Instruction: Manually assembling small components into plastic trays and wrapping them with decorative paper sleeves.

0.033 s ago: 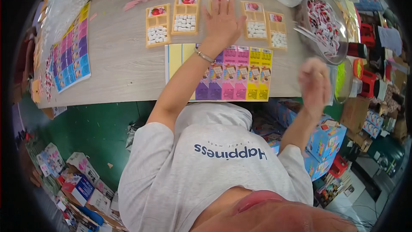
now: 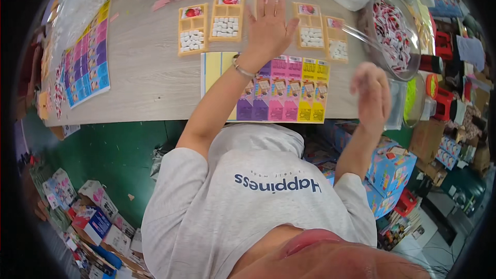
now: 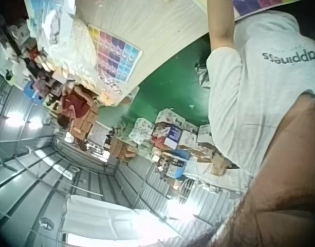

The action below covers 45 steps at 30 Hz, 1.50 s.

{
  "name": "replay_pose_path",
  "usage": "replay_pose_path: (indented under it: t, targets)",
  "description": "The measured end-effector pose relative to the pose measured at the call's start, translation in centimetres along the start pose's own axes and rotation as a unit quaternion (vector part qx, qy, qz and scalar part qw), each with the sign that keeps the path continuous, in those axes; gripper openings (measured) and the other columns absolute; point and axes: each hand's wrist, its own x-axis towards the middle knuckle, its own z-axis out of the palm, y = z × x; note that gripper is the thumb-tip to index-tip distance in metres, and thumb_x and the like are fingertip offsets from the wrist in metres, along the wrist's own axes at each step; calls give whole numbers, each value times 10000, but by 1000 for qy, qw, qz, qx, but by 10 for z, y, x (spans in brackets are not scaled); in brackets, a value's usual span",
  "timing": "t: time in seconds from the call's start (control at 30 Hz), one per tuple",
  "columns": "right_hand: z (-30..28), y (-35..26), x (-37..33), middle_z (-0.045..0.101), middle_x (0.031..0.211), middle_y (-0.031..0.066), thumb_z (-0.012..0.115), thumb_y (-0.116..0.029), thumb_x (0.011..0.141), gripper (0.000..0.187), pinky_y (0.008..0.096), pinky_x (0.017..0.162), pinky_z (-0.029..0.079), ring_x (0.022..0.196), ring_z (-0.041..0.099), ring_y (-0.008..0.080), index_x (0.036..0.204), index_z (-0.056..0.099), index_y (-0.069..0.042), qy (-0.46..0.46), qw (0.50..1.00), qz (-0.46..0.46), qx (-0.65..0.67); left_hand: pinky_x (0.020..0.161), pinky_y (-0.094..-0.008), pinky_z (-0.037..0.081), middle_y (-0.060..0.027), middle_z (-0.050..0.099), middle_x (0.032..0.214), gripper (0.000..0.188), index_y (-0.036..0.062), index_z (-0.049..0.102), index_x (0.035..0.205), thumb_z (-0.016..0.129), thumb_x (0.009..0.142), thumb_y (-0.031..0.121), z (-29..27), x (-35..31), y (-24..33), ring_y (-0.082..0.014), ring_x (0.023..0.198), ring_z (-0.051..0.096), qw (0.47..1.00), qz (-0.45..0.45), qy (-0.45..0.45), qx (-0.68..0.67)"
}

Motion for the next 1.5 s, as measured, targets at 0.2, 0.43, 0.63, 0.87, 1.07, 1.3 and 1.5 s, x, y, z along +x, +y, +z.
replay_pose_path:
  t: [0.2,0.43,0.63,0.87,1.07,1.3,1.5]
  targets:
    - [81,75,56,653,1011,96,509,-282,1050,304,264,684,450,840,572,122,1120,606,-3,-36,976,117,178,923,-357,501,-160,676,1157,337,-9,616,1218,549,1017,253,-105,-27,-50,-225,1014,681,574,-141,-159,-791]
    - [170,127,113,697,859,88,565,-255,995,255,310,582,503,648,630,163,999,638,-10,-54,972,175,-145,646,-295,539,-106,696,799,399,-32,577,1243,694,911,158,-91,-2,-111,-169,694,696,836,-265,-52,-478]
    - [192,159,127,706,830,195,659,-263,906,304,465,690,553,747,696,384,992,630,27,-26,876,43,-479,961,-447,473,-181,647,1190,501,-5,545,1320,685,863,146,-68,4,-116,-329,1136,597,995,-94,33,10]
    - [162,126,102,700,933,205,667,-235,925,265,432,701,566,822,707,331,1054,655,-2,29,865,14,-500,1127,-524,339,-168,424,1522,595,13,452,1437,592,936,300,-15,15,-106,-365,1398,394,986,165,-17,10]
    - [-50,39,10,656,854,-28,713,-125,914,219,211,630,465,714,563,56,1113,707,-34,293,886,-16,-360,1188,-590,195,-147,312,1615,706,12,331,1535,426,1012,477,-21,-3,-79,-351,1499,250,989,58,-98,98]
    - [-170,-11,-77,651,742,-45,782,-221,853,221,219,607,452,665,564,48,955,745,-28,204,847,248,-424,1201,-588,139,-211,248,1626,702,35,300,1555,401,1033,493,-15,4,-76,-372,1524,164,989,60,-129,29]
    - [-190,-9,-85,679,721,-24,757,-233,860,214,251,595,463,658,603,82,888,748,-21,193,887,248,-338,1201,-532,164,-246,281,1600,663,17,352,1526,356,1059,487,-42,-12,-57,-389,1509,185,970,70,-68,-220]
